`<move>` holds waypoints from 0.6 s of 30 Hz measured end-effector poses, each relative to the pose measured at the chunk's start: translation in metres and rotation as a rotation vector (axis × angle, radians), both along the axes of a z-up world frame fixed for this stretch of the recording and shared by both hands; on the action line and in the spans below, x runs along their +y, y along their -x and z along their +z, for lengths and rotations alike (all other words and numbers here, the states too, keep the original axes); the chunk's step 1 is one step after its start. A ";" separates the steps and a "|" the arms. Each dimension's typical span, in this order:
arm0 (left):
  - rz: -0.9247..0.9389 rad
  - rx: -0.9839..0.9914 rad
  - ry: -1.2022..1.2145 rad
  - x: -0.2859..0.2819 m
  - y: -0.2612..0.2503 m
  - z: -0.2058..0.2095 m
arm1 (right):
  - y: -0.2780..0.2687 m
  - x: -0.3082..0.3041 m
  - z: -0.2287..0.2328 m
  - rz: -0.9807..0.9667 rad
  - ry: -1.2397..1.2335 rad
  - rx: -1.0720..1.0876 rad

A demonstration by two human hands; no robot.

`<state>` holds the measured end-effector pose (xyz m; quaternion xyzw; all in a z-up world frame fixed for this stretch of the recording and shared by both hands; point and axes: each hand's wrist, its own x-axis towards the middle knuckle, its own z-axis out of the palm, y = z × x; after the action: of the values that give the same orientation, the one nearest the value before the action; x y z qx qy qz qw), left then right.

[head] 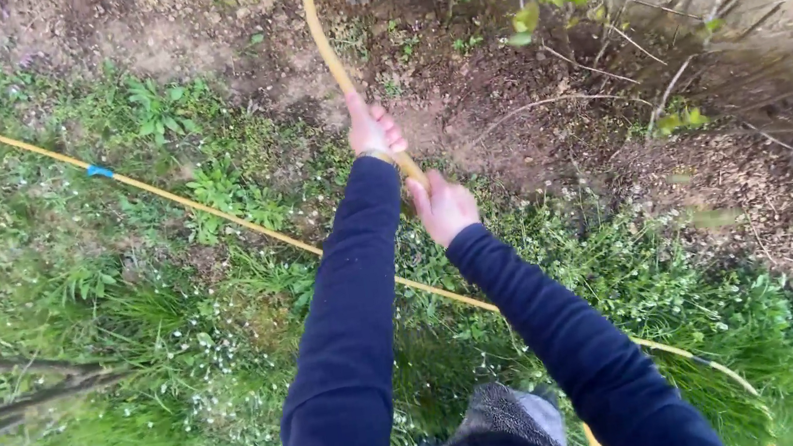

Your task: The person pulls a yellow garden hose by hand across an outdoor grassy area containing saplings and a wire fence.

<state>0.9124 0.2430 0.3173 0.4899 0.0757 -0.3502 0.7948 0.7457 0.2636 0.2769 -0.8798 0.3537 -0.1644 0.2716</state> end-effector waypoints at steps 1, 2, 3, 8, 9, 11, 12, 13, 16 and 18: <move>-0.005 0.000 0.006 0.001 -0.007 -0.002 | -0.008 0.005 0.000 -0.005 0.006 0.000; -0.033 0.001 -0.006 0.001 -0.012 -0.007 | -0.013 0.009 -0.002 -0.006 -0.002 0.000; -0.061 0.003 -0.018 0.000 -0.017 -0.011 | -0.019 0.011 -0.004 -0.007 -0.010 0.001; -0.070 0.027 -0.004 -0.031 -0.024 -0.024 | -0.035 -0.028 -0.043 -0.037 -0.037 0.025; -0.060 0.024 -0.024 -0.037 -0.025 -0.024 | -0.038 -0.038 -0.050 -0.047 -0.043 0.034; -0.029 0.045 -0.012 -0.057 -0.040 -0.046 | -0.047 -0.047 -0.047 -0.034 -0.022 0.072; -0.001 0.059 -0.008 -0.067 -0.048 -0.055 | -0.053 -0.052 -0.045 -0.023 -0.007 0.103; 0.005 0.061 -0.004 -0.072 -0.059 -0.051 | -0.064 -0.062 -0.044 -0.018 -0.004 0.105; 0.044 0.065 0.001 -0.079 -0.090 -0.041 | -0.094 -0.080 -0.045 0.005 -0.007 0.092; 0.080 0.048 0.020 -0.083 -0.109 -0.031 | -0.116 -0.091 -0.047 -0.006 0.021 0.091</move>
<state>1.0213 0.1598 0.2861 0.4698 0.1107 -0.3307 0.8110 0.8616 0.1721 0.2298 -0.8881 0.3664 -0.1287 0.2456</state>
